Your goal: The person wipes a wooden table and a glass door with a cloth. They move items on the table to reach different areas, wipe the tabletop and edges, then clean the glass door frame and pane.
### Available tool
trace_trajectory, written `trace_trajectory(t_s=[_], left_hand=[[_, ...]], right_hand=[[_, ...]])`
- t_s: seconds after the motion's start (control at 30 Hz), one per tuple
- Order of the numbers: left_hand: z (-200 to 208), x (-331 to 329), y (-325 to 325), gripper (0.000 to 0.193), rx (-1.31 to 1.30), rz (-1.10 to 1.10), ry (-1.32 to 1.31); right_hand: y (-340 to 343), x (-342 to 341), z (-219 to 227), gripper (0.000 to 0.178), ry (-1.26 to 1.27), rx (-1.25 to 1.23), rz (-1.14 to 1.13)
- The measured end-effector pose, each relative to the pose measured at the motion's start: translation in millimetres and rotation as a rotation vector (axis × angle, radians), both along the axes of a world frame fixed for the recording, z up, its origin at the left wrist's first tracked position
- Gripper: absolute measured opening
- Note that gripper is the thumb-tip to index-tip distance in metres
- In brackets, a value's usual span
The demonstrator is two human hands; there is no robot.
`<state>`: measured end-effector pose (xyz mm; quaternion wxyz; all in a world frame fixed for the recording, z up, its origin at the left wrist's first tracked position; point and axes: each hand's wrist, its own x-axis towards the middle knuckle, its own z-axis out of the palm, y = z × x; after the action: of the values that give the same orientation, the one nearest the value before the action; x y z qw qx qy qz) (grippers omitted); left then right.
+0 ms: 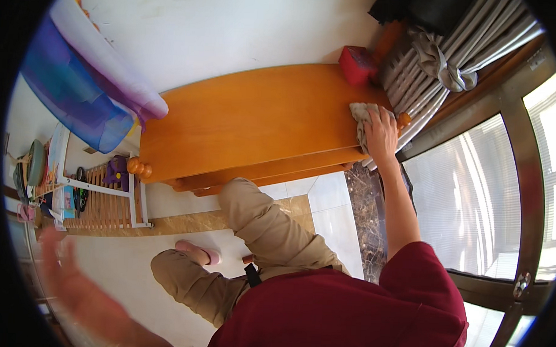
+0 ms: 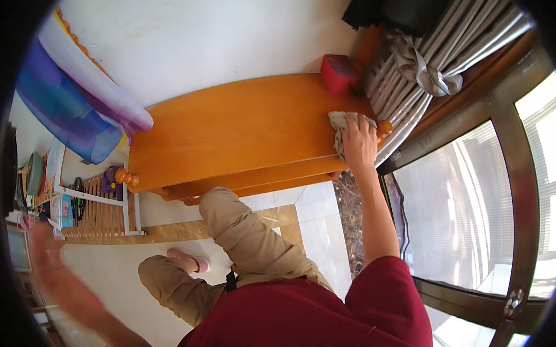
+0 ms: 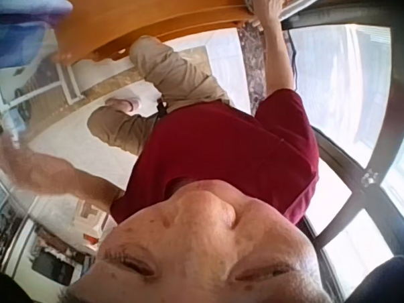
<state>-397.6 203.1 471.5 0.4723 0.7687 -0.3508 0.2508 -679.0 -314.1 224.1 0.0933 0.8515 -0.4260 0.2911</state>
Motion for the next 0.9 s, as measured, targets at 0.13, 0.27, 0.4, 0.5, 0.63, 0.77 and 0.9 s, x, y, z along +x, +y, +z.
trace_trajectory(t_s=[0.13, 0.27, 0.4, 0.5, 0.63, 0.77, 0.9], left_hand=[[-171.8, 45.3, 27.2, 0.04, 0.25, -0.068, 0.378], [-268.2, 44.6, 65.8, 0.035, 0.517, 0.135, 0.414], [-297.2, 31.0, 99.1, 0.032, 0.681, 0.237, 0.333], [-303.9, 28.2, 100.3, 0.03, 0.681, 0.293, 0.348], [-305.9, 34.9, 92.1, 0.027, 0.689, 0.304, 0.338], [-302.8, 30.2, 97.2, 0.025, 0.667, 0.327, 0.323], [-309.6, 30.0, 101.6, 0.023, 0.61, 0.324, 0.315]], right_hand=[[-23.9, 19.7, 3.3, 0.039, 0.045, 0.005, -0.071], [-11.8, 11.5, 37.0, 0.036, 0.071, -0.006, 0.152], [-7.7, -18.2, 97.7, 0.041, 0.149, -0.197, 0.1], [-11.9, -44.3, 94.7, 0.044, 0.313, -0.064, 0.069], [-38.3, -55.9, 67.1, 0.049, 0.34, 0.09, -0.038], [-48.1, -48.9, 66.1, 0.045, 0.011, 0.226, -0.062], [-31.8, -51.1, 49.9, 0.06, -0.619, 0.403, -0.219]])
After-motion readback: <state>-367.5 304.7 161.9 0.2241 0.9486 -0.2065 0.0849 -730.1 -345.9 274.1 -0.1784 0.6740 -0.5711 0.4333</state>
